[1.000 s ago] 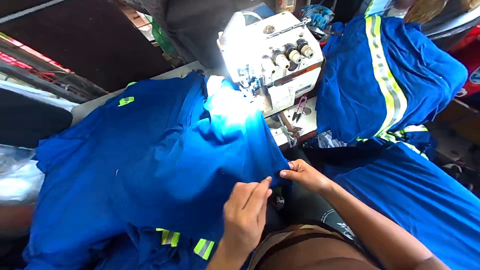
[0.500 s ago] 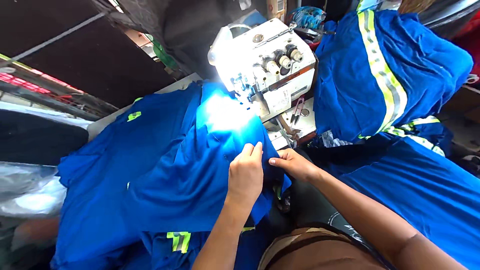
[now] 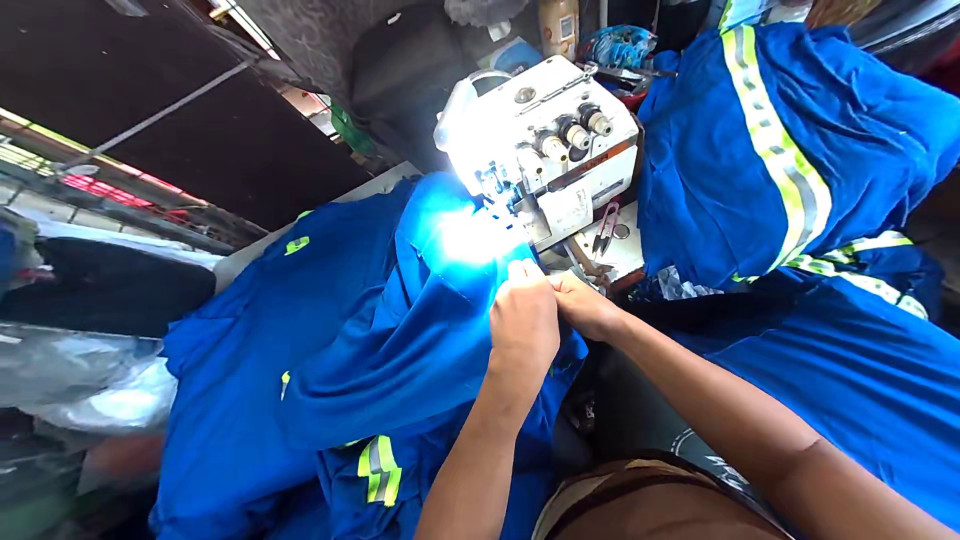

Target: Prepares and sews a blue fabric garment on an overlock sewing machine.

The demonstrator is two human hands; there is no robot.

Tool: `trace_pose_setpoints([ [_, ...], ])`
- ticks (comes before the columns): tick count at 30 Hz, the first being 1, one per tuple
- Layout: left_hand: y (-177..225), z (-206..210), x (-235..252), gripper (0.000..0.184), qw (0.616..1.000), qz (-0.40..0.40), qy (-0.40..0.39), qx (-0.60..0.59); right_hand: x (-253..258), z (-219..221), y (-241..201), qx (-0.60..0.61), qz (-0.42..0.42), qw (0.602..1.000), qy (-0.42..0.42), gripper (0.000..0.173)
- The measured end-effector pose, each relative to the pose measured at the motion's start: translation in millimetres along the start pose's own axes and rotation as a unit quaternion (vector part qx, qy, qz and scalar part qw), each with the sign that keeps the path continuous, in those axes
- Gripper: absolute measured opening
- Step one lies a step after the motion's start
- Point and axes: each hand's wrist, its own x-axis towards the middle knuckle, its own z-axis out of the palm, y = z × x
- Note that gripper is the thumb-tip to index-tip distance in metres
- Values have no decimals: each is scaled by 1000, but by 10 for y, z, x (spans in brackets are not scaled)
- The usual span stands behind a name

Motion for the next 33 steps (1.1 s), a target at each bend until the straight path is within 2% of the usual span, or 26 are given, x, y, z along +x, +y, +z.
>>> trace_pose_setpoints([
  [2, -71, 53, -34, 34, 998, 6, 49, -32, 3, -39, -4, -41, -12, 999, -1, 28],
  [4, -196, 171, -79, 34, 990, 19, 118, -76, -49, -45, -52, -192, -43, 980, 31, 29],
  [5, -265, 248, -108, 33, 983, 27, 153, -98, -92, -39, -73, -300, -66, 950, 56, 29],
  [7, -381, 387, -195, 30, 965, 50, 209, -152, -183, -19, -67, -478, -115, 863, 120, 26],
  [9, -450, 475, -311, 31, 948, 65, 231, -207, -254, -13, -41, -546, -139, 807, 176, 26],
  [10, -476, 511, -370, 32, 943, 60, 233, -231, -300, -12, -65, -546, -127, 809, 178, 26],
  [12, -532, 582, -479, 30, 934, 40, 245, -258, -389, -33, -107, -494, -89, 853, 144, 22],
  [15, -634, 645, -585, 24, 903, 18, 283, -323, -478, -124, -68, -343, -21, 935, 92, 17],
  [17, -676, 655, -629, 19, 871, 15, 312, -378, -528, -188, -23, -244, 16, 968, 60, 9],
  [19, -668, 658, -628, 18, 840, 14, 358, -408, -552, -237, 8, -283, 29, 957, 58, 9],
  [21, -639, 668, -586, 20, 819, 6, 397, -413, -566, -242, -31, -385, 24, 919, 84, 12],
  [23, -605, 656, -513, 20, 803, 1, 428, -415, -598, -225, -115, -426, 7, 899, 98, 12],
  [25, -572, 605, -449, 19, 790, 3, 446, -420, -663, -214, -218, -366, -4, 928, 72, 14],
  [27, -562, 550, -415, 19, 798, 30, 441, -410, -708, -220, -245, -199, -9, 980, 6, 15],
  [28, -567, 527, -414, 19, 813, 55, 423, -396, -700, -235, -220, -114, -4, 993, -23, 17],
  [31, -543, 484, -454, 21, 869, 148, 355, -310, -660, -263, -75, 2, 14, 999, -43, 27],
  [33, -498, 514, -467, 22, 892, 188, 332, -241, -655, -231, 9, 94, 11, 993, -64, 32],
])
